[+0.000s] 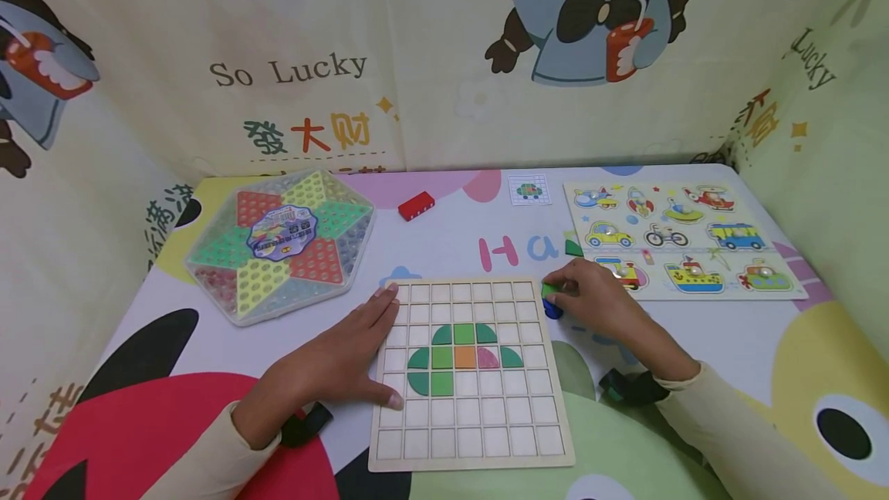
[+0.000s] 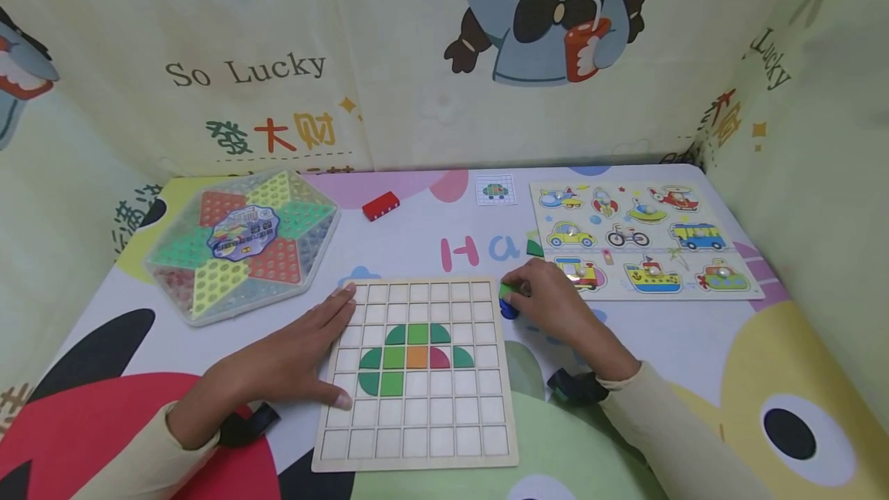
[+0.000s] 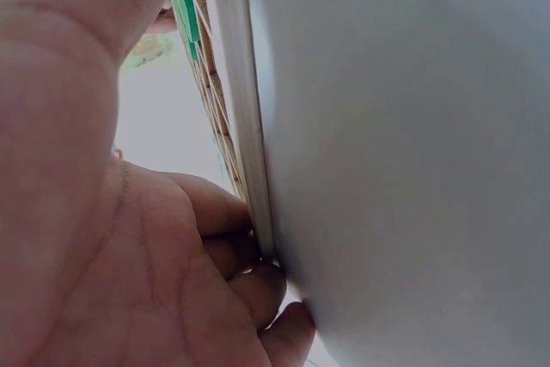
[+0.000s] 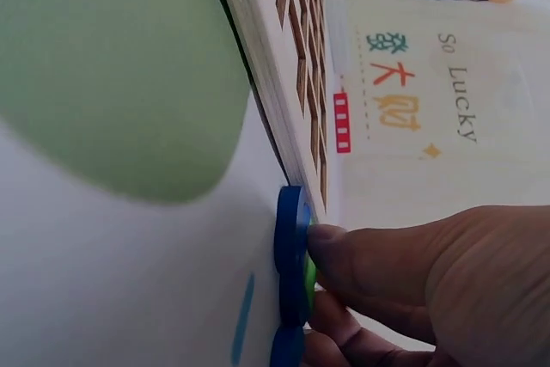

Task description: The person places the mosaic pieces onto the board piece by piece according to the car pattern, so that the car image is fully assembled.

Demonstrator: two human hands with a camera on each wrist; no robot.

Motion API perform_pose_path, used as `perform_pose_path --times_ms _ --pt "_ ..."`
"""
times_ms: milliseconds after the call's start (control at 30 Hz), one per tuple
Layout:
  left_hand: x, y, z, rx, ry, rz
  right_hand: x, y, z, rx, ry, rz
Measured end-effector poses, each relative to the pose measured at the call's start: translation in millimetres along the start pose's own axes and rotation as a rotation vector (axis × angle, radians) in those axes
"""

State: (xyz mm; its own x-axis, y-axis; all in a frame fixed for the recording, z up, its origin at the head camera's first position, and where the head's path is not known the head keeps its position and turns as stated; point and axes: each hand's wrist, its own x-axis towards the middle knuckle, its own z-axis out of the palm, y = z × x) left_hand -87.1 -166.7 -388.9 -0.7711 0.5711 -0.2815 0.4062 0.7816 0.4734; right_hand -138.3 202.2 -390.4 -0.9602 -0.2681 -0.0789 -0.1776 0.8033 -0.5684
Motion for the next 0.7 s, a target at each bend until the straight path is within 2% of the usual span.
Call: perform_pose_path --times_ms 233,433,700 --pt "-0.2 -0.9 0.6 -0.004 0.000 0.002 -2.5 -2.4 1.2 0.025 0.001 0.021" --pt "-0.1 -0.5 0.9 -0.004 -0.007 -0.002 -3.1 -0.7 2.8 0.055 0.027 -0.004" --pt "-0.6 -1.9 0.1 -0.011 0.002 0.025 -4.7 -5.1 -3.5 0.071 0.059 -0.029"
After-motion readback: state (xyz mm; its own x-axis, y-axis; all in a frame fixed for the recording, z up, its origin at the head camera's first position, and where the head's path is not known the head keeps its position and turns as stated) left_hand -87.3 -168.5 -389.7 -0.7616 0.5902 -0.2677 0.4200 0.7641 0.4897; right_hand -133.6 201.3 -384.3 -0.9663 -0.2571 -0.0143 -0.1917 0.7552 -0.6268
